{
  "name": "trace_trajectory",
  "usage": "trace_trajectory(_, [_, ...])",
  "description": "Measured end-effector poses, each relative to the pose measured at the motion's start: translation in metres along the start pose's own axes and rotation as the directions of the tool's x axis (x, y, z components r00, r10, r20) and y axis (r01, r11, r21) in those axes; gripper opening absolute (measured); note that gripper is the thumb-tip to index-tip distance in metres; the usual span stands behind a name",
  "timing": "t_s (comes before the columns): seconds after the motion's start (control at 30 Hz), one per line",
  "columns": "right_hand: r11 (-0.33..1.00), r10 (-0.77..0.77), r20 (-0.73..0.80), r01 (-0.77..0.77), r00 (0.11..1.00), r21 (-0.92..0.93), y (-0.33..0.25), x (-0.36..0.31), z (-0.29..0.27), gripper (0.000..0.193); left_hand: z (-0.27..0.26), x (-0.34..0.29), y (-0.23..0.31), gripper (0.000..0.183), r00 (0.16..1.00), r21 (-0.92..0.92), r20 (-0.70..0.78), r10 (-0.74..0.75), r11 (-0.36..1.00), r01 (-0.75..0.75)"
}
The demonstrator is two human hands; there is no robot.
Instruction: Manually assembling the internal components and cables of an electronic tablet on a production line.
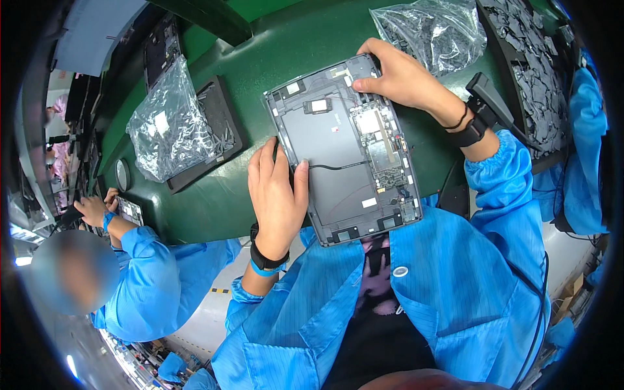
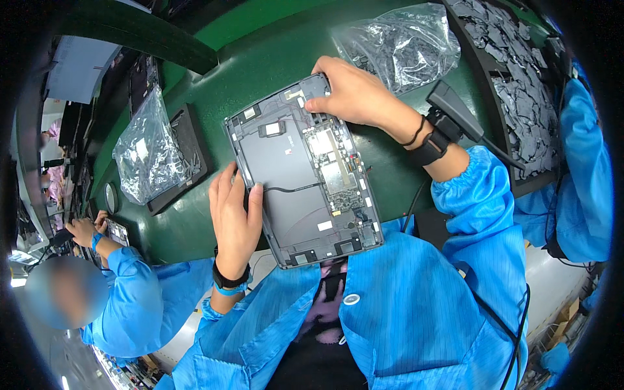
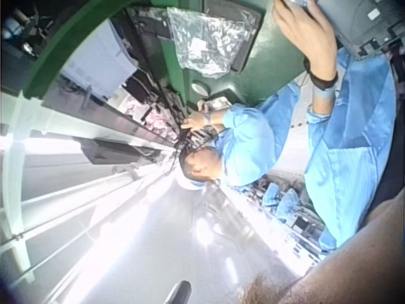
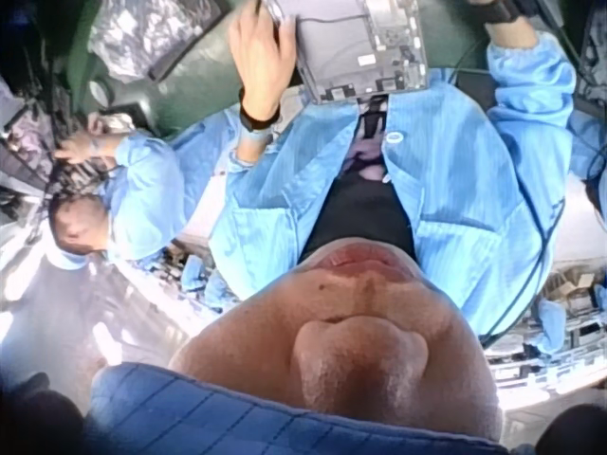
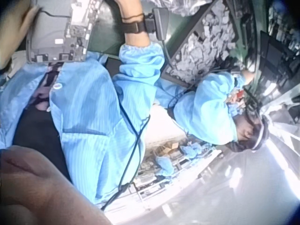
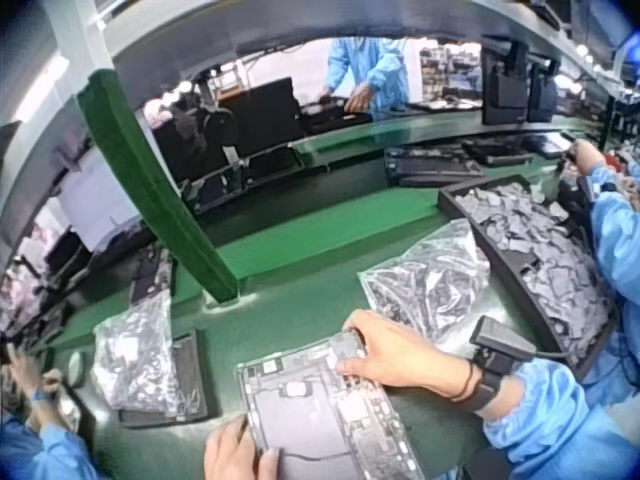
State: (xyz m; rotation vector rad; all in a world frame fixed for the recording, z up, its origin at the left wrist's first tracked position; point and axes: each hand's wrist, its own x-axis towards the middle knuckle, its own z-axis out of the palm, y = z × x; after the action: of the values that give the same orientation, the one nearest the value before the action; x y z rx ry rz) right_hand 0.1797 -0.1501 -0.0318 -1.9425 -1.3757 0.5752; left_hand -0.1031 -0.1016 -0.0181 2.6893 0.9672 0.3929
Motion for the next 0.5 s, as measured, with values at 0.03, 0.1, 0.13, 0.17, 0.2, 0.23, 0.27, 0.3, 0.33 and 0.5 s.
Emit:
trace_trajectory(0.03, [0.999,0.018,0.011,-0.019,1.000,0.031,0.001,0.000,0.002,0.050,0.001,0.002,0.001,0.037,1.000,-0.050,-0.005,-0.027,0.998,0.027])
trace_trajectory(0.1, [0.995,0.051,-0.005,-0.050,0.999,0.081,0.002,-0.004,0.005,0.050,0.000,-0.001,0.002,0.038,0.999,-0.118,0.022,-0.028,0.992,0.031])
trace_trajectory(0.13, [0.994,0.022,-0.062,-0.015,0.998,0.107,0.006,-0.010,0.009,0.051,0.001,-0.003,0.002,0.039,0.998,-0.187,0.060,-0.029,0.982,0.040])
trace_trajectory(0.17, [0.990,0.064,-0.100,-0.050,0.993,0.133,0.005,-0.014,0.010,0.049,0.003,-0.004,0.004,0.041,0.997,-0.250,0.079,-0.011,0.968,0.031])
trace_trajectory(0.2, [0.982,0.106,-0.124,-0.084,0.987,0.167,0.003,-0.019,0.013,0.047,0.001,-0.008,0.009,0.046,0.992,-0.296,0.125,0.026,0.955,0.012])
trace_trajectory(0.23, [0.982,0.100,-0.129,-0.078,0.986,0.171,0.009,-0.018,0.015,0.047,0.004,-0.012,0.017,0.049,0.995,-0.312,0.096,0.023,0.950,0.008])
trace_trajectory(0.27, [0.952,0.035,-0.153,0.013,0.988,0.306,0.018,-0.015,0.016,0.044,0.005,-0.013,0.023,0.052,0.997,-0.328,0.068,0.020,0.945,0.003])
trace_trajectory(0.3, [0.898,-0.018,-0.185,0.098,0.983,0.430,0.025,-0.015,0.017,0.040,0.006,-0.012,0.024,0.063,0.994,-0.259,0.082,0.075,0.964,-0.052])
trace_trajectory(0.33, [0.897,-0.014,-0.191,0.096,0.982,0.431,0.028,-0.016,0.020,0.040,0.005,-0.011,0.028,0.063,0.993,-0.259,0.085,0.082,0.964,-0.058])
trace_trajectory(0.5, [0.628,0.045,-0.180,0.112,0.983,0.770,0.017,-0.018,0.019,0.026,0.014,-0.011,0.037,0.076,0.961,-0.885,0.169,-0.220,0.395,0.246])
